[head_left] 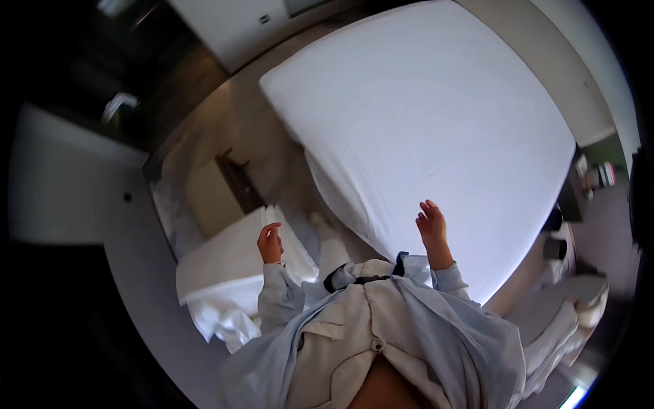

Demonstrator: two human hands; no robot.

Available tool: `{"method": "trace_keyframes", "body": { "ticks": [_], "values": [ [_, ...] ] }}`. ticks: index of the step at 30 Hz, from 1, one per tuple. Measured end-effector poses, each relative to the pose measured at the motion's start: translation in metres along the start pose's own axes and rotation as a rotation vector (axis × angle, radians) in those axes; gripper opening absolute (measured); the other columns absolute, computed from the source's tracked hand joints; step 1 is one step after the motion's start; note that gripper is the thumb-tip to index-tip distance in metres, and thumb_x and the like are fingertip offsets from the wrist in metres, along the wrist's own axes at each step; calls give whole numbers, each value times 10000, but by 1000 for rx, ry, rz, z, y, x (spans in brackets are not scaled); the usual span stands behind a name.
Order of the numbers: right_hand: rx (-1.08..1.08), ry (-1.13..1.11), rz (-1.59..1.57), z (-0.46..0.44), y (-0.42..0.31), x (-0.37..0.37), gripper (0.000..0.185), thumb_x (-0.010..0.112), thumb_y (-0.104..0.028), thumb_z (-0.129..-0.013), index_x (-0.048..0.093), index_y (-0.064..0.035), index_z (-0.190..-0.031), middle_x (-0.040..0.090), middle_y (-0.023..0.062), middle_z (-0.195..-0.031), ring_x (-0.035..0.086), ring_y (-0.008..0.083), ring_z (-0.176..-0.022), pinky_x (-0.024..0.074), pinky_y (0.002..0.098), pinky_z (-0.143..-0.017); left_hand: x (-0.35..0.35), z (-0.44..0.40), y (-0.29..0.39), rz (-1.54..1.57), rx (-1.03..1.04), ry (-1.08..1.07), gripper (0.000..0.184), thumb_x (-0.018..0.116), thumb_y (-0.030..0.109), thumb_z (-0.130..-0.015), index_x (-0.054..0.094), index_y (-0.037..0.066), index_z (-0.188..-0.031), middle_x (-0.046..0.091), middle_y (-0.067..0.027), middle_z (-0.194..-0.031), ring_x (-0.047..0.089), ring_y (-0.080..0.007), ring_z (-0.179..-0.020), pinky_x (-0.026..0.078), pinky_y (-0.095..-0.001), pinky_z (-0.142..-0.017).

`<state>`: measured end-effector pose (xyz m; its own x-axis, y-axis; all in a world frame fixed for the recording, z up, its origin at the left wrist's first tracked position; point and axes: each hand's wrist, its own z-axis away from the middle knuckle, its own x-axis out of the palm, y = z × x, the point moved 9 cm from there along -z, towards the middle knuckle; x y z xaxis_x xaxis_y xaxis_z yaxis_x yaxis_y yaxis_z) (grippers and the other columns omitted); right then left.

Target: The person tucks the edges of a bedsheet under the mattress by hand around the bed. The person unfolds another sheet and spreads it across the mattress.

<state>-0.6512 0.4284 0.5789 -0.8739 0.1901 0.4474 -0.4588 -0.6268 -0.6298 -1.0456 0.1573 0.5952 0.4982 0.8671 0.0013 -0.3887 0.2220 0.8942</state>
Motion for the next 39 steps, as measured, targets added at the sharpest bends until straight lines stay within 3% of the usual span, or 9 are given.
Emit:
{"method": "trace_keyframes", "body": {
  "ticks": [1,5,10,15,23,26,27,32,39],
  "values": [
    [-44,32,-40,-21,14,-3,217,520,-181,-848,555,-110,-1050,600,10,-940,518,127,-714,449,266,-613,4,-34,25,-137,296,-11,124,562,222,-870,643,128,-861,356,67,-475,287,-27,-364,194,-215,-318],
    [62,84,-85,-38,44,112,257,551,-166,-811,537,-100,-1059,583,41,-938,488,178,-727,443,320,-655,23,-119,89,-42,178,-191,157,519,219,-898,609,92,-918,355,68,-483,233,-17,-347,181,-190,-316],
    [171,-186,-134,-65,72,289,219,510,-149,-840,514,-92,-1051,562,43,-951,498,157,-741,451,290,-682,17,-189,183,12,165,-241,174,512,225,-901,596,76,-934,335,58,-481,225,-20,-344,162,-210,-316],
    [139,-244,-36,-107,73,371,218,462,-138,-857,495,-70,-1062,565,59,-959,501,143,-735,450,273,-672,-19,-249,233,-13,200,-118,174,511,235,-895,602,90,-923,332,61,-501,199,-31,-344,148,-226,-316],
    [294,-43,-242,-218,111,406,294,490,-120,-804,506,-91,-1096,551,62,-1016,483,171,-725,449,298,-663,-13,-343,245,-140,171,-25,189,501,220,-898,615,77,-944,314,53,-478,229,-35,-333,183,-215,-307],
    [239,-55,-339,-252,87,443,359,479,-59,-760,492,-98,-1116,534,53,-1015,467,158,-730,431,285,-688,41,-374,264,-232,164,-181,171,507,197,-907,613,71,-952,351,62,-496,262,-26,-349,194,-210,-314],
    [176,-63,-301,-267,77,451,292,441,-166,-862,500,-105,-1141,554,69,-1059,473,171,-770,443,301,-693,57,-388,268,-237,168,-247,162,511,188,-907,612,71,-958,366,68,-510,276,-19,-363,198,-206,-320],
    [-74,-183,-395,-271,1,483,178,468,-179,-876,526,-104,-1027,549,55,-974,493,145,-736,441,262,-692,152,-434,302,-350,219,-497,156,511,171,-904,605,64,-968,375,81,-552,296,0,-431,204,-189,-362],
    [-486,291,-656,-230,7,322,177,463,-153,-879,540,-80,-1021,575,56,-901,508,150,-712,448,262,-662,299,-429,299,-581,123,-1007,171,516,189,-903,600,49,-955,366,84,-562,284,5,-470,197,-177,-403]
  ]
}}
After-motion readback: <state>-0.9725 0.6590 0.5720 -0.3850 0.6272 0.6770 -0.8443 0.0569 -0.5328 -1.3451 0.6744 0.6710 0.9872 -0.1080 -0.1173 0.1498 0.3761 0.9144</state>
